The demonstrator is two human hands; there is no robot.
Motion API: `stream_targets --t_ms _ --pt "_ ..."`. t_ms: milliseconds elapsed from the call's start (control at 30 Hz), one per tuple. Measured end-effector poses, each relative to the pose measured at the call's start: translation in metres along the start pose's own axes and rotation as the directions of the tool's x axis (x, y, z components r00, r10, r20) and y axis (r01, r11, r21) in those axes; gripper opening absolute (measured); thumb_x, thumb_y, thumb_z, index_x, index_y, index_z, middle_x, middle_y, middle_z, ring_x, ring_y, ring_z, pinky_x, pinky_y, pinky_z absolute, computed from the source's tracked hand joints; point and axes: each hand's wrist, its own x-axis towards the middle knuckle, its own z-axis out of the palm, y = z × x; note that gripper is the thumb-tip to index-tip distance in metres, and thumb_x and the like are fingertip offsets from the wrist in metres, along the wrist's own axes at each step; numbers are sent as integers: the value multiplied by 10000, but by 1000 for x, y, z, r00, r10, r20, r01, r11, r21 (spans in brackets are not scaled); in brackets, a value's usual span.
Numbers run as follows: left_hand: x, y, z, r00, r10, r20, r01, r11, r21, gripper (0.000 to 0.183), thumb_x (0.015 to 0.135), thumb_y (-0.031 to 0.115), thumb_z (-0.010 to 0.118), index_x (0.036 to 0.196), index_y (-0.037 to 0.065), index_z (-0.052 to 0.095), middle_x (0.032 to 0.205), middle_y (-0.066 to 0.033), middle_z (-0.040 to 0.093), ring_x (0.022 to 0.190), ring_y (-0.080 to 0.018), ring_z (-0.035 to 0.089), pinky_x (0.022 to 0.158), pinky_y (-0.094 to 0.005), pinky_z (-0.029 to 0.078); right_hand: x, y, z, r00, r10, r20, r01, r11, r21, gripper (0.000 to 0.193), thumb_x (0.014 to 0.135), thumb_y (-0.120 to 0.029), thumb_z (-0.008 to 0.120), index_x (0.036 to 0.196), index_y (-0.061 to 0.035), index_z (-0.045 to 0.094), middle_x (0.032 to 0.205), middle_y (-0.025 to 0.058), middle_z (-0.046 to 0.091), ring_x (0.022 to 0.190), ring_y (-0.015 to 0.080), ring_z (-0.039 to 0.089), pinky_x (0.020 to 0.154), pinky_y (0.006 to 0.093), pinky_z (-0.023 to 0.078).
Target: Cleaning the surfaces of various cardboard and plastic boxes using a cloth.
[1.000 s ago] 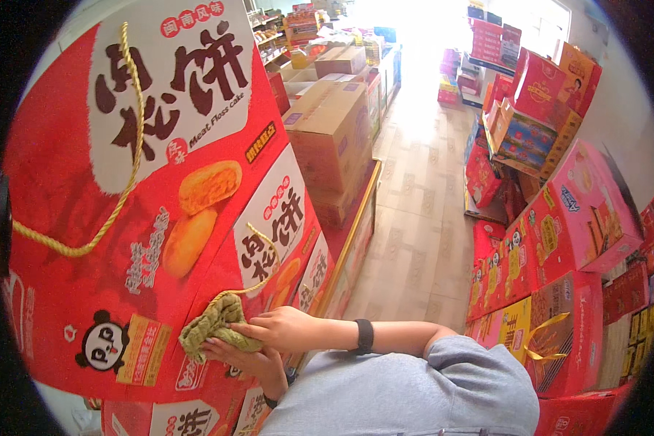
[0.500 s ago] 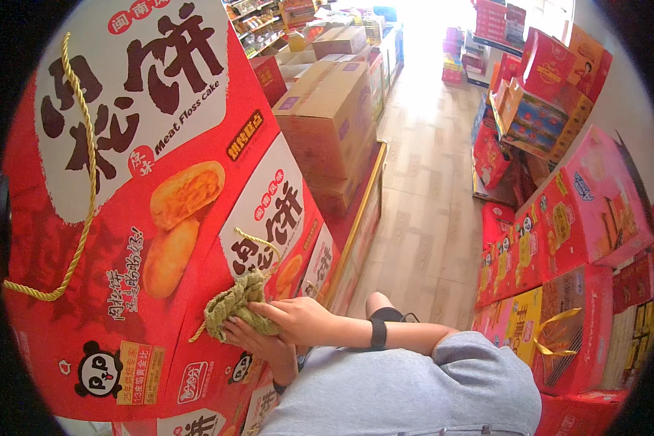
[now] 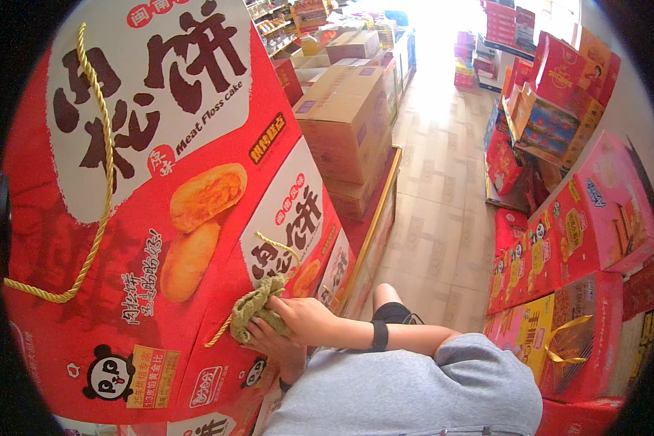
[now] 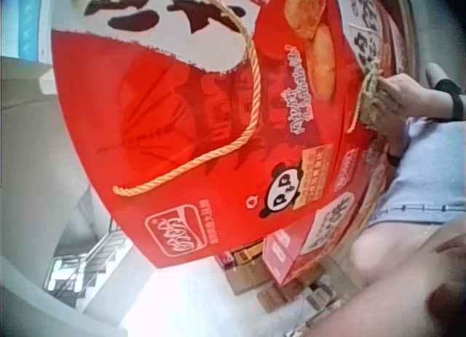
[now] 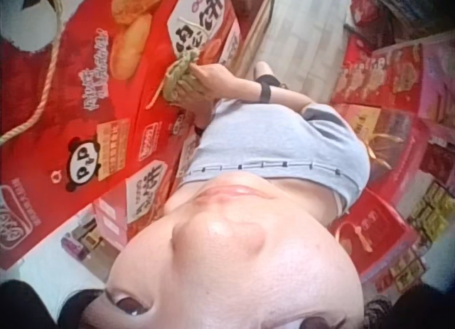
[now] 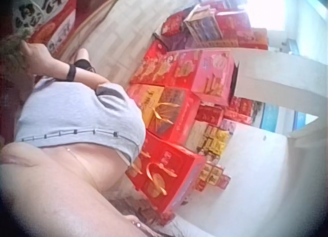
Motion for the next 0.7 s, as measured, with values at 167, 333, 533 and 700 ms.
stream_targets --t_ms 167,333,533,700 --pt "-15 -8 7 999 38 37 -39 999 14 751 835 583 378 1323 13 346 1347 -277 340 1259 -430 302 1029 -574 162 3 -3 2 1000 15 -19 -16 999 -46 391 673 -121 596 990 7 407 803 175 582 749 352 595 600 405 482" --pt "-9 -5 1 989 123 86 -116 990 -79 761 830 583 359 1328 9 341 1337 -278 347 1248 -430 315 1038 -580 124 1 10 1 997 -71 4 71 990 -122 490 696 -108 567 1120 32 366 774 166 583 706 336 602 573 403 482" --pt "6 5 -4 946 248 211 -238 969 -70 612 861 490 361 1280 52 447 1263 -158 472 1204 -349 390 1044 -561 87 -7 30 8 996 78 38 -76 996 -50 514 710 -128 571 1135 45 341 749 180 591 660 352 594 552 408 479" --pt "7 11 4 887 327 327 -298 945 -135 610 814 453 444 1299 83 443 1282 -135 467 1202 -321 408 1007 -543 185 -12 51 17 979 201 47 -202 979 20 535 698 -113 582 1146 53 343 766 213 580 731 394 580 620 428 482"
